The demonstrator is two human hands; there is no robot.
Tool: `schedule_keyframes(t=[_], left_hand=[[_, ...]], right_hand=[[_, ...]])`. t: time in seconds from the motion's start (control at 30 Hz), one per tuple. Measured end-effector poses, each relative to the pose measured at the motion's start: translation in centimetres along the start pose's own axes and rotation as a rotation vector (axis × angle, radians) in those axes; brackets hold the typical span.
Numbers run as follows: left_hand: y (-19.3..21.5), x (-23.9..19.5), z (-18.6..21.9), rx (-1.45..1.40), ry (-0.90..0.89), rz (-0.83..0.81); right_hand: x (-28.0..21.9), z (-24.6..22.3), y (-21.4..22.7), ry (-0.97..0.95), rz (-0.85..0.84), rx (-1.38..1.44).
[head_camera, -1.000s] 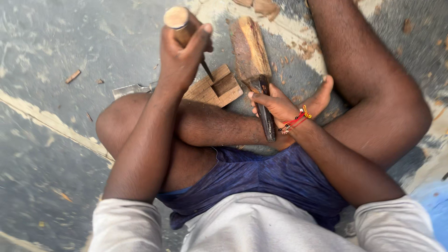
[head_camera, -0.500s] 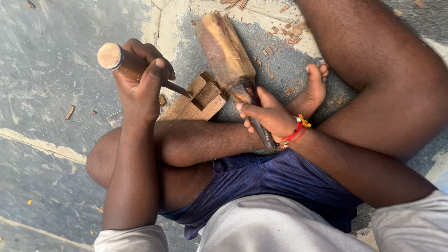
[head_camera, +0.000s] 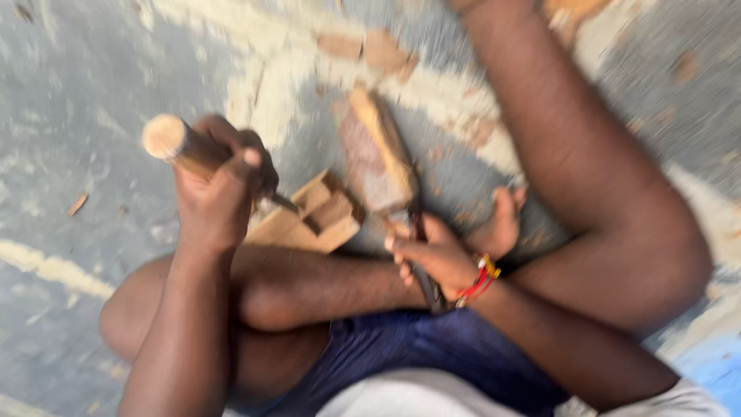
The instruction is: The person sits on the floor and carves a piece of wood using a chisel and a wooden mallet. They then measure and mark the wood with a tape measure and pencil.
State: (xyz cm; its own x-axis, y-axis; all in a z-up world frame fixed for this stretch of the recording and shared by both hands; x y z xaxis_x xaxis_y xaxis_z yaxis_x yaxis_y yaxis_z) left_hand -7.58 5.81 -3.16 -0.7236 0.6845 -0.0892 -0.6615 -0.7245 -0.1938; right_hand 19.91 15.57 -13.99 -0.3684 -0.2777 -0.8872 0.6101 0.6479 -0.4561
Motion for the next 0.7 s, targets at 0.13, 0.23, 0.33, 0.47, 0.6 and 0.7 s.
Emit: schedule_keyframes(t=[0.13,0.23,0.33,0.47,0.6,0.7], left_hand=[[0.7,0.3,-0.9,0.105,-0.003,0.033],[1.2,0.6,-2.1,0.324,0.1,0.069],[0.4,0.5,-1.9,0.219,0.018,0.009],[0.3,0.1,-1.4,0.312,-0.051,-0.032],[0.2,-0.3,-1.0,0.292,-0.158,-0.084],[0.2,-0.8,-0.7,0.307,-0.163,-0.084]], right_hand=[[0.3,0.3,0.4,0.039,-0.044,0.024],[0.9,0.2,0.9,0.036,-0.018,-0.045],[1.0,0.5,1.2,0.085,0.048,-0.097],[1.3,0.0,0.8,0.123,0.104,-0.147],[1.5,0.0,0.1,0.132,0.149,-0.2],[1.6,-0.3,-0.4,0.156,0.19,-0.242]])
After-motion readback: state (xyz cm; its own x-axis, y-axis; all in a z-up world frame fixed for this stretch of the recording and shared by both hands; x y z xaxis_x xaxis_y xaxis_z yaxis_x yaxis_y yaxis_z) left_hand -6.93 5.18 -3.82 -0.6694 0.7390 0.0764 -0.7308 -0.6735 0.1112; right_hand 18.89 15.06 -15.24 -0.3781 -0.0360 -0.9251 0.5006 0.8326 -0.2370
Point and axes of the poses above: each hand's wrist, its own x-axis towards the middle knuckle, its own y-axis out of the back of the hand, z = x × y, the point moved 5 cm from there along x, towards the middle knuckle, and after that the axes turned 13 degrees about -y, right-handed, at the moved point
